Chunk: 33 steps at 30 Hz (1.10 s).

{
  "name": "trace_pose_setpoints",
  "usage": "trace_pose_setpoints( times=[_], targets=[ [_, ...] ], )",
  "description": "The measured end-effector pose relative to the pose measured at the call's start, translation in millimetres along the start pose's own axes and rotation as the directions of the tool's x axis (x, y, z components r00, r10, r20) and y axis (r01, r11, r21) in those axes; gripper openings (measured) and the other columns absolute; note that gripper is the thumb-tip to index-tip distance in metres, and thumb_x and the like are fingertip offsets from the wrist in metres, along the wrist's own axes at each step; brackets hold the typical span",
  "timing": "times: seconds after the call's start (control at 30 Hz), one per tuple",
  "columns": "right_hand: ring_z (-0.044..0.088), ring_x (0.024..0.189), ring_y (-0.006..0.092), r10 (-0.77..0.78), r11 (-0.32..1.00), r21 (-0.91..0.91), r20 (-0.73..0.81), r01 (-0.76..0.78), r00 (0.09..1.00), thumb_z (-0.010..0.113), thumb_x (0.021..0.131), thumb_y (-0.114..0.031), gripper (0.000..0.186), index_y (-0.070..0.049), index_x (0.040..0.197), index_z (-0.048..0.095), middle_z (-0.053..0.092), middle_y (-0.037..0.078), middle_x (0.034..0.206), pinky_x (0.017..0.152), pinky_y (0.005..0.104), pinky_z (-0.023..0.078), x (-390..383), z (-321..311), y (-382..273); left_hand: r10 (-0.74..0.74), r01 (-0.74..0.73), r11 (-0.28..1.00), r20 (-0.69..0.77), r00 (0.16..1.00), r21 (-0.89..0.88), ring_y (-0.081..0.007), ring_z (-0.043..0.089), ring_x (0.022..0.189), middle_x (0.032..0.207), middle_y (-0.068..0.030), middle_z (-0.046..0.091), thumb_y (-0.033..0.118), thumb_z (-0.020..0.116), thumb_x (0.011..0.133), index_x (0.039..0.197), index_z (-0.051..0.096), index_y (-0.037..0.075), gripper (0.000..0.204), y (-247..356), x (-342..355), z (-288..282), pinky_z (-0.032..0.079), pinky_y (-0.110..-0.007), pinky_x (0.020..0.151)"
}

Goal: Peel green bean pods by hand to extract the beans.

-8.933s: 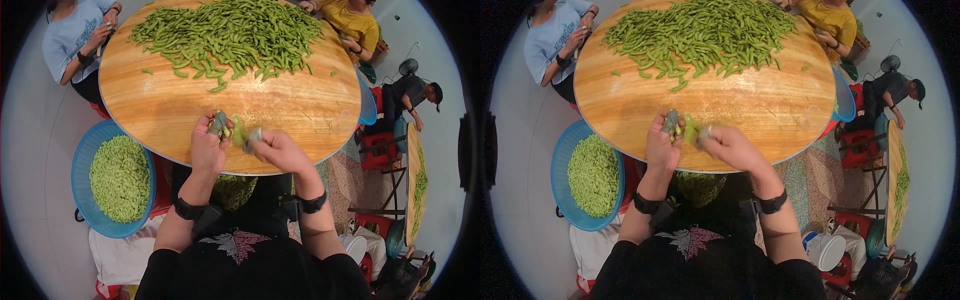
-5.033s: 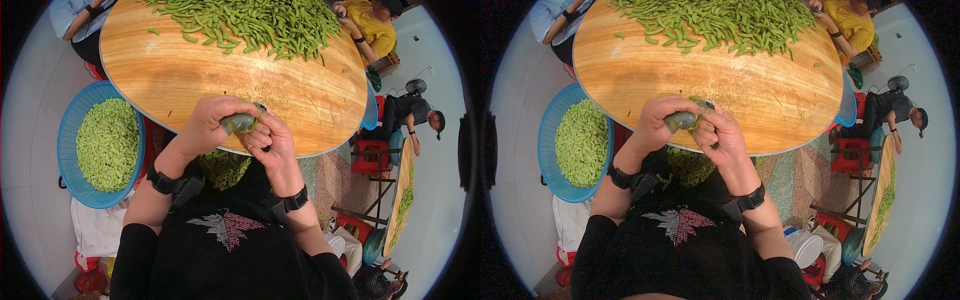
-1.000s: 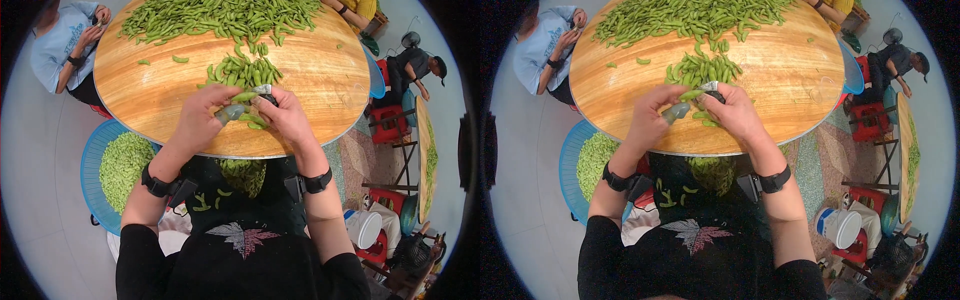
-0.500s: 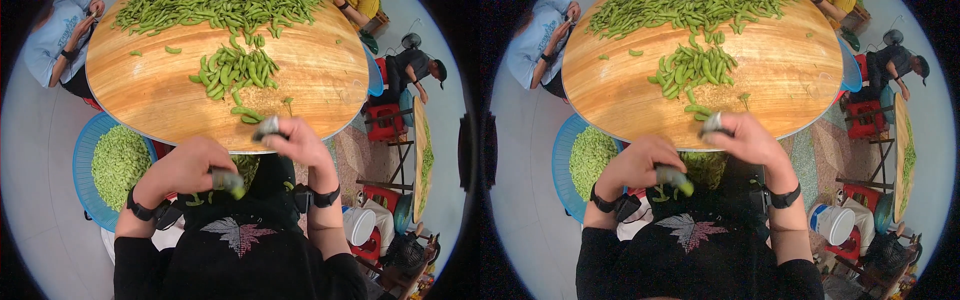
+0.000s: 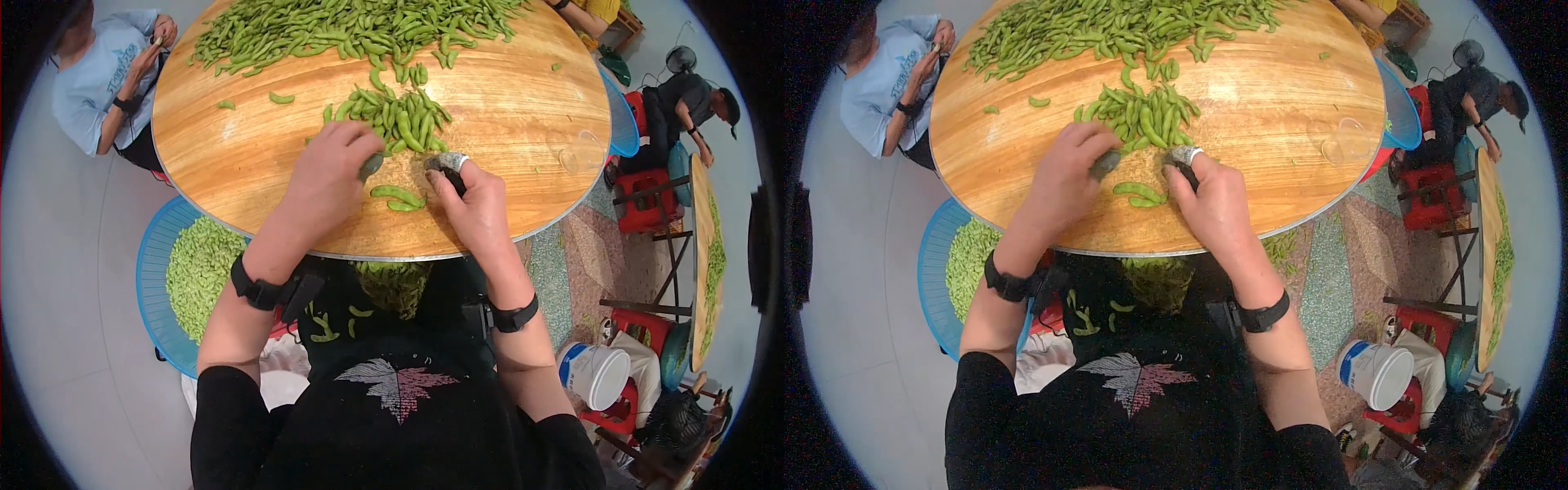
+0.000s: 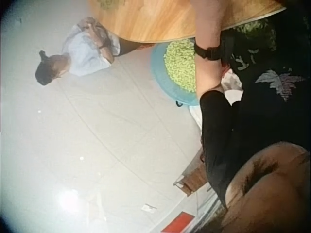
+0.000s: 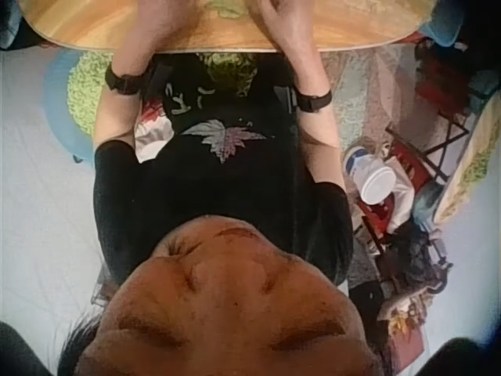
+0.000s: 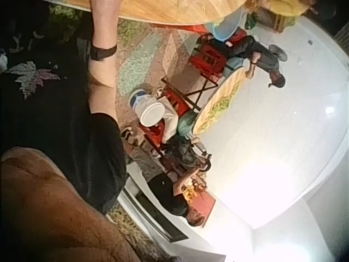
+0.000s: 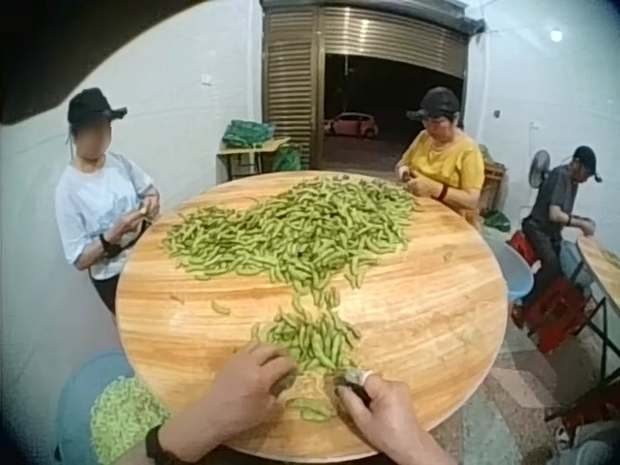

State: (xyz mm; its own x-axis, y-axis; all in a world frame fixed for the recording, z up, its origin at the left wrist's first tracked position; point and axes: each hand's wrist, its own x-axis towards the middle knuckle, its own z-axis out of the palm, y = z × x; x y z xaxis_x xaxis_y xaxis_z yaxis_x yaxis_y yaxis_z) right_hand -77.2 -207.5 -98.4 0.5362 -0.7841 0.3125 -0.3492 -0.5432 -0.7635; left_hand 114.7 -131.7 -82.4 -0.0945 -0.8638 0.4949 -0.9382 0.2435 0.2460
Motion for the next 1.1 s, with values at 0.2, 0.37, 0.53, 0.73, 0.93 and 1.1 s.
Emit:
trace_pose_setpoints(
  times=[0.2, 0.37, 0.53, 0.73, 0.93, 1.1],
  targets=[
    [0.059, 0.057, 0.0304, -0.228, 0.972, -0.069, -0.012, 0.226, 0.974, 0.065, 0.079, -0.012, 0.02, -0.006, 0.098, 0.062, 0.058, 0.014, 0.064, 0.049, 0.0366, 0.046, -9.0, -8.6, -26.4, -0.318, 0.465, 0.649, 0.341, 0.885, -0.602, -0.0145, 0.058, 0.07, 0.081, -0.004, 0.062, 0.002, 0.059, 0.082, 0.096, 0.06, 0.001, 0.014, 29.4, -9.1, -13.4, 0.047, -0.027, 0.066],
    [0.057, 0.056, 0.0316, -0.296, 0.952, -0.068, 0.048, 0.298, 0.954, 0.063, 0.08, -0.009, 0.011, -0.001, 0.078, 0.056, 0.057, 0.017, 0.065, 0.049, 0.0373, 0.045, -15.7, -4.2, -24.6, -0.415, 0.398, -0.045, 0.379, 0.827, -0.916, -0.008, 0.055, 0.072, 0.086, -0.0011, 0.062, 0.004, 0.065, 0.08, 0.097, 0.06, -0.001, 0.018, 35.8, -17.7, -10.5, 0.043, -0.021, 0.064],
    [0.053, 0.054, 0.017, -0.003, 0.923, 0.377, 0.211, -0.078, 0.977, 0.059, 0.085, -0.009, 0.013, -0.001, 0.076, 0.055, 0.055, 0.004, 0.063, 0.05, 0.0284, 0.042, -31.8, 0.9, -29.8, -0.41, 0.293, -0.315, 0.409, 0.815, -0.902, -0.0079, 0.055, 0.075, 0.087, -0.0014, 0.062, 0.008, 0.066, 0.081, 0.103, 0.06, 0.0, 0.024, 49.2, -32.3, 0.2, 0.043, -0.021, 0.066],
    [0.041, 0.058, 0.0038, 0.085, 0.597, 0.659, 0.515, -0.457, 0.853, 0.05, 0.092, -0.013, 0.016, -0.002, 0.081, 0.052, 0.046, -0.007, 0.066, 0.05, 0.0215, 0.035, -37.2, -2.5, -32.6, -0.55, 0.247, -0.281, 0.366, 0.75, -0.927, -0.007, 0.054, 0.076, 0.084, 0.0006, 0.06, 0.007, 0.066, 0.082, 0.099, 0.06, 0.001, 0.019, 60.0, -44.1, 11.5, 0.043, -0.021, 0.068],
    [0.035, 0.053, 0.0041, 0.057, 0.599, 0.636, 0.572, -0.486, 0.818, 0.039, 0.097, -0.017, 0.017, -0.003, 0.094, 0.05, 0.041, -0.004, 0.062, 0.048, 0.0201, 0.03, -41.0, 2.0, -31.4, -0.693, 0.244, 0.075, 0.125, 0.71, -0.967, -0.0064, 0.055, 0.077, 0.089, 0.0008, 0.061, 0.009, 0.063, 0.084, 0.1, 0.059, 0.002, 0.017, 71.2, -54.5, 25.6, 0.044, -0.02, 0.07],
    [0.037, 0.054, 0.0047, 0.045, 0.771, 0.542, 0.477, -0.334, 0.878, 0.041, 0.096, -0.014, 0.017, -0.004, 0.083, 0.048, 0.043, -0.004, 0.062, 0.048, 0.0212, 0.032, -44.3, 4.1, -32.3, -0.705, 0.222, 0.134, 0.064, 0.706, -0.966, -0.0069, 0.055, 0.079, 0.09, -0.0001, 0.061, 0.011, 0.061, 0.086, 0.101, 0.058, 0.001, 0.018, 77.8, -56.1, 27.5, 0.043, -0.02, 0.07]
  ],
)
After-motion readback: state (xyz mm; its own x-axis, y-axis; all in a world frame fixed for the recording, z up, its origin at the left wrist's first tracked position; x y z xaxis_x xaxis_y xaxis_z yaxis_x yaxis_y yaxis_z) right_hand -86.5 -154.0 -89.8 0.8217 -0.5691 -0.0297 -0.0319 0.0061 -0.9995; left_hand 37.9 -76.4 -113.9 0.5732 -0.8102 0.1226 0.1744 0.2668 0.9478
